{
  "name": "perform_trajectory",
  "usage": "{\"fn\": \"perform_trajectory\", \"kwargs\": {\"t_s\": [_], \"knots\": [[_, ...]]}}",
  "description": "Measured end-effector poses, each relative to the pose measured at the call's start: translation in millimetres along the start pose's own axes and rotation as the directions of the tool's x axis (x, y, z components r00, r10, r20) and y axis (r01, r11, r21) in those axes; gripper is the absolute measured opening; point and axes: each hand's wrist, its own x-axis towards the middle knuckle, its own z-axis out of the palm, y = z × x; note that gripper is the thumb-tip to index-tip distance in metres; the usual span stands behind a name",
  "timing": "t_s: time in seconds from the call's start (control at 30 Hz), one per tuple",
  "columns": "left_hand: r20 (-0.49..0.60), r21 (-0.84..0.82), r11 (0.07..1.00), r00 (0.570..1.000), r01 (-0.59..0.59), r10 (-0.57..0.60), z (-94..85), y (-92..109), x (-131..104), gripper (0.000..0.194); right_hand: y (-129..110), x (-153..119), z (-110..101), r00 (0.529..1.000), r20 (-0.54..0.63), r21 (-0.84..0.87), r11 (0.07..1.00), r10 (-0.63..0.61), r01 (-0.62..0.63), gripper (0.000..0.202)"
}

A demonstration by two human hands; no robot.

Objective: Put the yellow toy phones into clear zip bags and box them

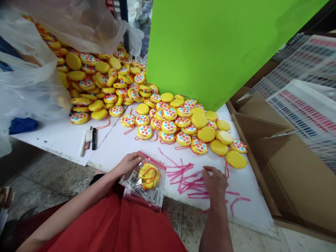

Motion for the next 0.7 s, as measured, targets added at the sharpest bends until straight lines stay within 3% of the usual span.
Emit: {"fn": "perform_trajectory", "kwargs": {"t_s": [0.1,0.2,0.27,0.3,0.37,0.47,0.57,0.7], "knots": [[0.004,-0.030,0.999,1.000,0.028,-0.027,0.5,3,0,0.030,-9,-4,-8,0.992,-0.121,-0.128,0.992,-0.020,0.004,0.036],[0.022,-0.065,0.997,0.999,0.048,-0.047,-0.2,4,0,0.033,-47,-3,-13,0.938,-0.327,-0.114,0.990,-0.113,0.080,0.040],[0.043,-0.093,0.995,0.999,0.036,-0.032,-1.9,3,-1,0.035,-79,-2,-12,0.926,-0.347,-0.018,0.988,-0.150,0.154,0.038],[0.058,-0.106,0.994,0.998,0.028,-0.022,-2.9,2,-1,0.036,-95,-3,-10,0.941,-0.293,0.050,0.980,-0.170,0.193,0.034],[0.093,-0.140,0.990,0.996,0.024,-0.011,-5.0,2,-4,0.038,-128,-7,-3,0.973,-0.065,0.226,0.946,-0.222,0.231,0.030],[0.133,-0.199,0.980,0.991,0.028,-0.002,-7.0,4,-9,0.041,-165,-18,11,0.919,0.261,0.440,0.884,-0.295,0.159,0.032],[0.143,-0.219,0.976,0.989,0.004,0.028,-7.5,5,-14,0.040,-181,-26,19,0.874,0.381,0.550,0.834,-0.301,0.047,0.031],[0.124,-0.234,0.972,0.992,-0.008,0.038,-8.4,3,-12,0.040,-177,-24,19,0.835,0.455,0.672,0.735,-0.309,-0.094,0.031]]}}
